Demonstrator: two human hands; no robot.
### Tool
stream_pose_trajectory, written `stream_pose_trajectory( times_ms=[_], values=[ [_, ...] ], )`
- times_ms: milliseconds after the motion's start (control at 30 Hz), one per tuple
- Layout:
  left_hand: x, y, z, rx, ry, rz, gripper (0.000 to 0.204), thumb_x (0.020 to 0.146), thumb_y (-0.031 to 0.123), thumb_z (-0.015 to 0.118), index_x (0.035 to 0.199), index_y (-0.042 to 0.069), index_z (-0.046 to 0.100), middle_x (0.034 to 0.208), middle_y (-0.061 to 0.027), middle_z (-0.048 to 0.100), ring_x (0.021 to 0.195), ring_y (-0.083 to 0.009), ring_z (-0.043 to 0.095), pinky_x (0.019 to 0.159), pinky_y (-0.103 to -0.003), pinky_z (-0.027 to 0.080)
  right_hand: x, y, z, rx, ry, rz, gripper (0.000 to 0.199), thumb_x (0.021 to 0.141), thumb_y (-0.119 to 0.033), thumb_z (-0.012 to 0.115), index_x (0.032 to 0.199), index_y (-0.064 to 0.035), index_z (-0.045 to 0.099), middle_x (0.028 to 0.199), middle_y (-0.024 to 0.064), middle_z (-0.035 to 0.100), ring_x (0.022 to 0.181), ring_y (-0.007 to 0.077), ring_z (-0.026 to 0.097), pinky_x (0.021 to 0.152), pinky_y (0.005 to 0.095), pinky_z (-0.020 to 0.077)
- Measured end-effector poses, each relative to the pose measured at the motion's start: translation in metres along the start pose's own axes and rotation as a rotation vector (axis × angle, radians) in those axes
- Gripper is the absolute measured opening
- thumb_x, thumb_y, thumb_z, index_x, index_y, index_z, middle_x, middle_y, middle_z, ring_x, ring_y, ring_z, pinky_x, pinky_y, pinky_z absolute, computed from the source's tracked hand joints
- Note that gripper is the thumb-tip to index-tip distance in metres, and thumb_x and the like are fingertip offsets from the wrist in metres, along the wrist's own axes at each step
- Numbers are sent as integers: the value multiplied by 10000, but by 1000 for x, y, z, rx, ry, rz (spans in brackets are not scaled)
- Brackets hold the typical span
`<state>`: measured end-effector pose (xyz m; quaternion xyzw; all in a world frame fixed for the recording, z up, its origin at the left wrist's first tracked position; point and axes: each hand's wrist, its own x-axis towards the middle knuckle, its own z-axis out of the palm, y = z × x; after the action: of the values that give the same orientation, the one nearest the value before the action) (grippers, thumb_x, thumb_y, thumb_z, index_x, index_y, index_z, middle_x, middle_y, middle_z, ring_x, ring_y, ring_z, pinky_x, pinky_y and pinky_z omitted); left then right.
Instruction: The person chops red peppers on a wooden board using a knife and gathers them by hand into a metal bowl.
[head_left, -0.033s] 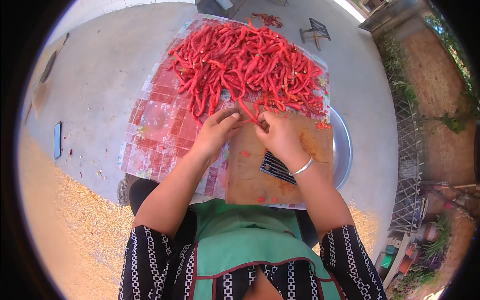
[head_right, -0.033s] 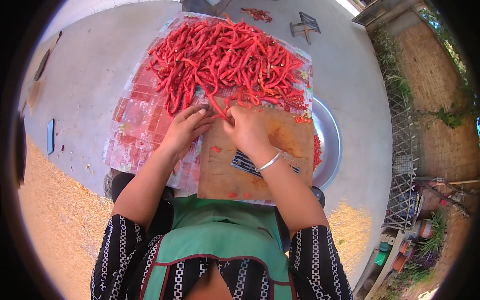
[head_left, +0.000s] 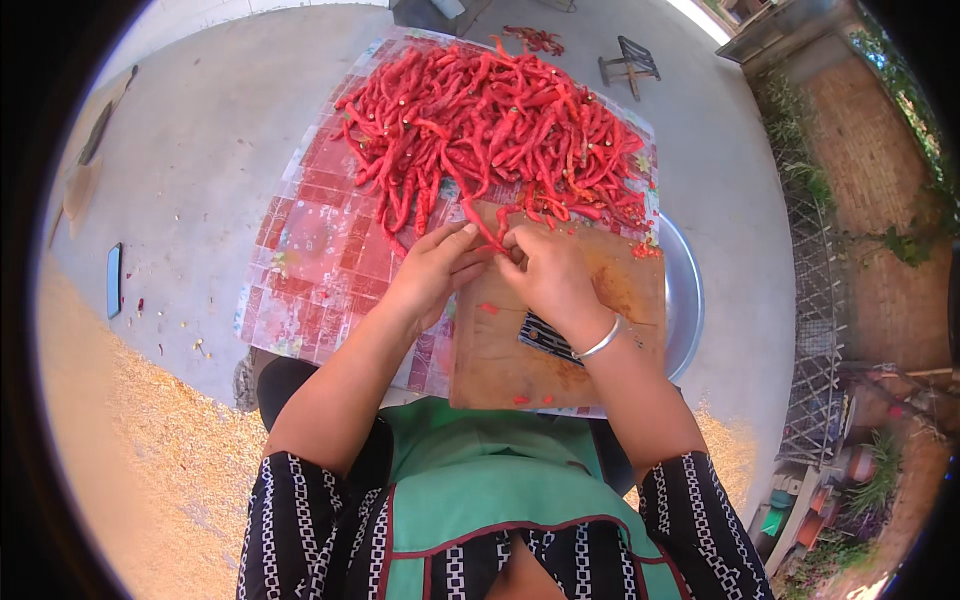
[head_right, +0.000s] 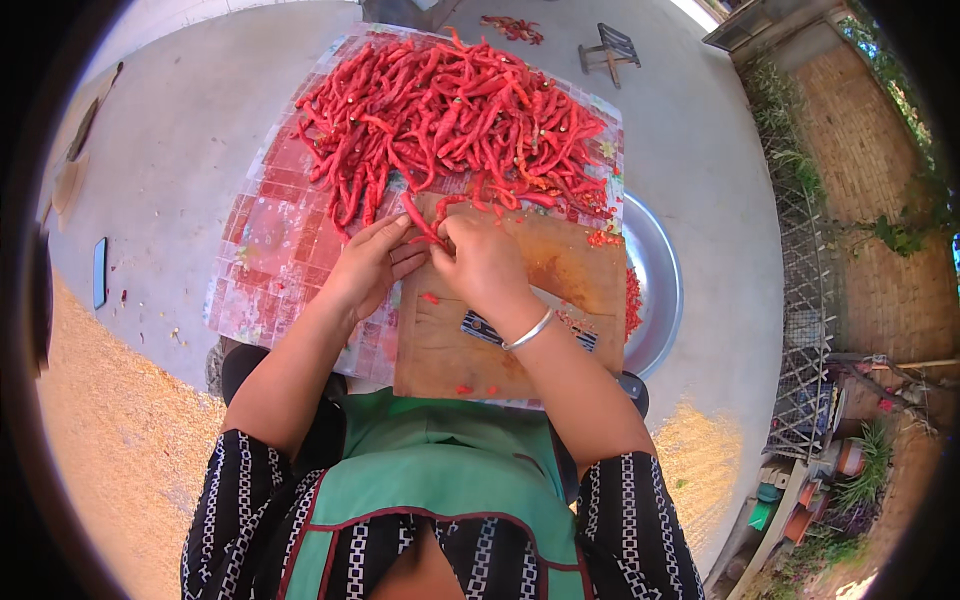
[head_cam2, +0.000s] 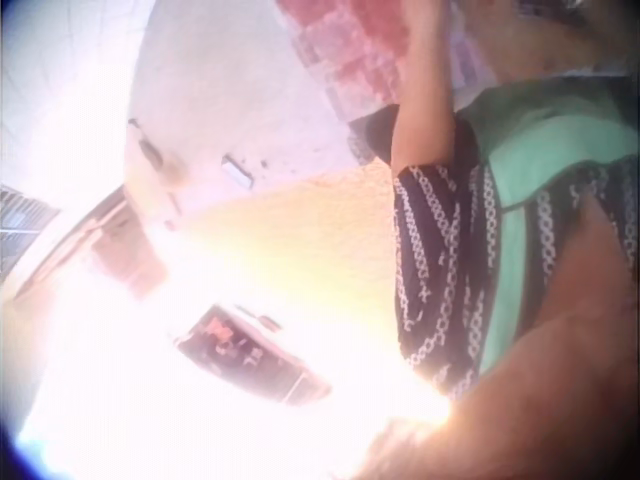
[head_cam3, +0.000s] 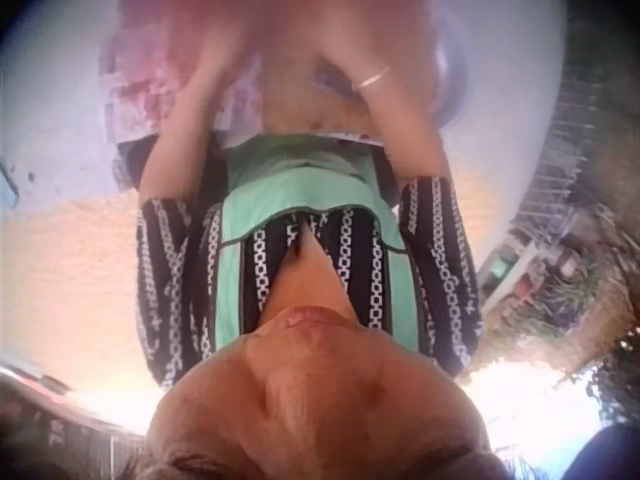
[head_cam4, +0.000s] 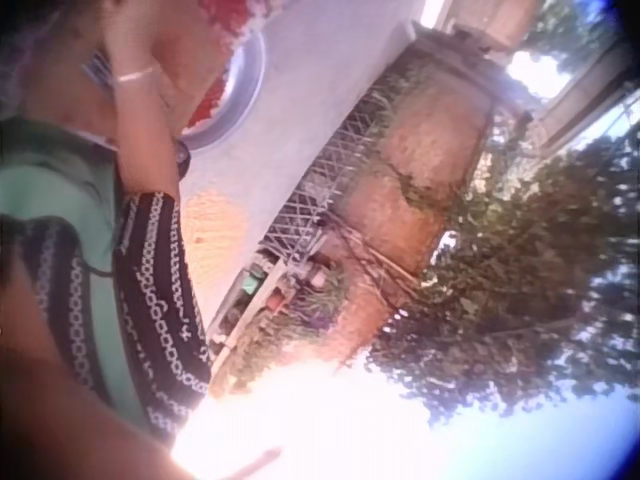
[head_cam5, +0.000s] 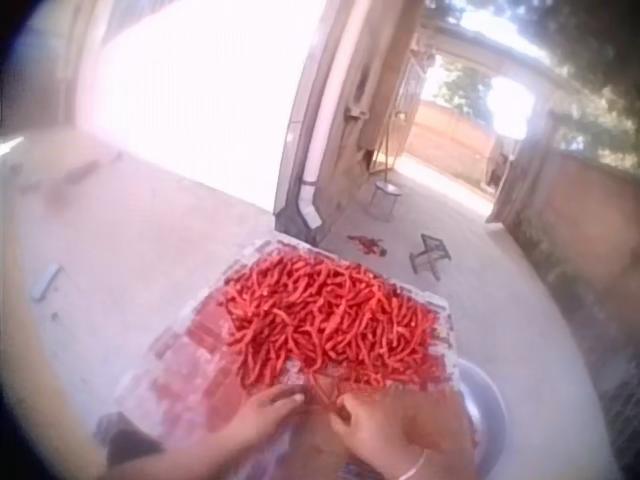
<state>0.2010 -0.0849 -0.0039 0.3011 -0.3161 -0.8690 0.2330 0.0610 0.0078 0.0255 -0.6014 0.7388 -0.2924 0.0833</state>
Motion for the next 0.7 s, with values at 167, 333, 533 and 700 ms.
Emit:
stream_pose_trajectory(
  times_ms=[167, 333, 533, 700],
  values=[
    [5, -5, -19, -160, -64, -48, 213, 1000, 145, 447, 1101, 14, 581, 1026, -114, 648, 959, -215, 647, 847, -369, 529, 3, -7, 2, 64, -146, -144, 214, 807, -225, 693, 872, -31, 631, 792, 156, 655, 757, 325, 644, 687, 417, 511],
    [5, -2, -10, -72, 24, -55, 250, 1006, 124, 419, 1173, 7, 563, 1033, -126, 657, 992, -268, 658, 880, -390, 522, 61, 37, -11, -232, -53, 330, 234, 866, -260, 650, 967, -50, 666, 892, 186, 688, 850, 343, 666, 761, 443, 521],
    [7, 3, -11, -58, 90, -190, 232, 1005, 142, 431, 1135, 17, 577, 975, -116, 667, 929, -254, 673, 861, -394, 539, 65, 58, 4, -274, -8, 213, 197, 830, -185, 652, 997, -81, 665, 893, 120, 707, 886, 322, 665, 756, 432, 521],
    [-10, 25, -30, -162, 175, 62, 196, 999, 130, 442, 1060, 7, 581, 889, -113, 657, 856, -238, 663, 812, -368, 537, 48, -7, 4, -156, 31, -59, 147, 818, -147, 674, 940, -69, 652, 864, 133, 693, 841, 310, 652, 728, 414, 521]
  ],
)
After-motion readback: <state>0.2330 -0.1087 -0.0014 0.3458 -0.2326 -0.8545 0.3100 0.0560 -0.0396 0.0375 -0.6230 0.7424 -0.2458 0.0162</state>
